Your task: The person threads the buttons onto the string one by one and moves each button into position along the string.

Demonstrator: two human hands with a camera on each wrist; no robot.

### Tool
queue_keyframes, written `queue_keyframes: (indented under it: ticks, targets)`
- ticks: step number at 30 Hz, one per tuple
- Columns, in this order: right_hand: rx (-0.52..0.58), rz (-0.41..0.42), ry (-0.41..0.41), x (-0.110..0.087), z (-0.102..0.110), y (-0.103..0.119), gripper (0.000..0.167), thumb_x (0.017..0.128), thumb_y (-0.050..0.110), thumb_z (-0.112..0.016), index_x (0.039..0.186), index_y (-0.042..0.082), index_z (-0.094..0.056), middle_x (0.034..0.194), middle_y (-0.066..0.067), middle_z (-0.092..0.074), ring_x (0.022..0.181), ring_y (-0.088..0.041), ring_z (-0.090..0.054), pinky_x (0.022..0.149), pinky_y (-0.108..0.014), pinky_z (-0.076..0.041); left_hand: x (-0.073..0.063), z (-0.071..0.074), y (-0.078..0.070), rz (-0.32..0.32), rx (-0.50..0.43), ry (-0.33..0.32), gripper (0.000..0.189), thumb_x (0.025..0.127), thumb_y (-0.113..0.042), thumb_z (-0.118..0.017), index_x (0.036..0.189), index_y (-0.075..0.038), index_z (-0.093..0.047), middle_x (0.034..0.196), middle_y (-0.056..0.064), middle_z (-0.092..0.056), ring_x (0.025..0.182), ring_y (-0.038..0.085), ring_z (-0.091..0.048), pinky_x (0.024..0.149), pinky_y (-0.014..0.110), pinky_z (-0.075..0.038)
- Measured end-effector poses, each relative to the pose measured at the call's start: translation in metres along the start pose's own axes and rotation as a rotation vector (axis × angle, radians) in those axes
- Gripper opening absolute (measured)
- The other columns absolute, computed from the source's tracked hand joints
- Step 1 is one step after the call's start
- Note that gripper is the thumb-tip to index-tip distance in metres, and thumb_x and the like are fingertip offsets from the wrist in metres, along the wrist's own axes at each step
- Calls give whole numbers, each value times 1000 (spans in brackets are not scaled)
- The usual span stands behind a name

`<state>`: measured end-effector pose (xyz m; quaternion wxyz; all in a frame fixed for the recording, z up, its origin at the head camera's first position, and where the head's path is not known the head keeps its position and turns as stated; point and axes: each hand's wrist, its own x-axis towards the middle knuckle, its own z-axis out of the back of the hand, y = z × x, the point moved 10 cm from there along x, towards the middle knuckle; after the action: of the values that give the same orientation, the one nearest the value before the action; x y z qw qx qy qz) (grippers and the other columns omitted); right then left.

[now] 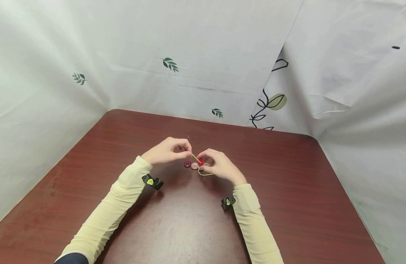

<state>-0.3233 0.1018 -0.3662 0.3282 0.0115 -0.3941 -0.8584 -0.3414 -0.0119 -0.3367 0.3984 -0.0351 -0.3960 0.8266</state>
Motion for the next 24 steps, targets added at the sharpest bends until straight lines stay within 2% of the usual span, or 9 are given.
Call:
queue_keyframes:
  ticks: [5,8,17,24]
  targets:
    - [-7,-13,7,0,1,-6,31,82,5,-74,112,5,-65,98,-7,-67,82,-20,-67,75,-30,-56,0,2,0,7,-17,-17,5,90,-20,-64,88,-16,-63,79,0,-67,70,8,-60,66,30,-47]
    - [-17,-18,16,-1,1,-10,30,82,6,-74,111,8,-65,98,-7,-67,83,-21,-67,76,-33,-56,-1,4,0,11,-25,-27,5,90,-20,-64,88,-15,-63,77,-5,-64,69,9,-59,66,28,-46]
    - [-35,-62,57,-4,3,-18,30,82,7,-74,110,10,-65,99,-6,-67,90,-20,-66,79,-37,-56,-1,4,0,11,-29,-44,5,89,-17,-65,86,-19,-62,77,-6,-62,70,9,-59,65,24,-45]
    - [-38,-89,66,-6,6,-24,30,81,5,-74,109,10,-64,99,-6,-67,91,-21,-65,79,-37,-54,-1,6,0,4,-44,-55,5,89,-15,-64,86,-17,-61,78,1,-65,71,10,-60,66,25,-46]
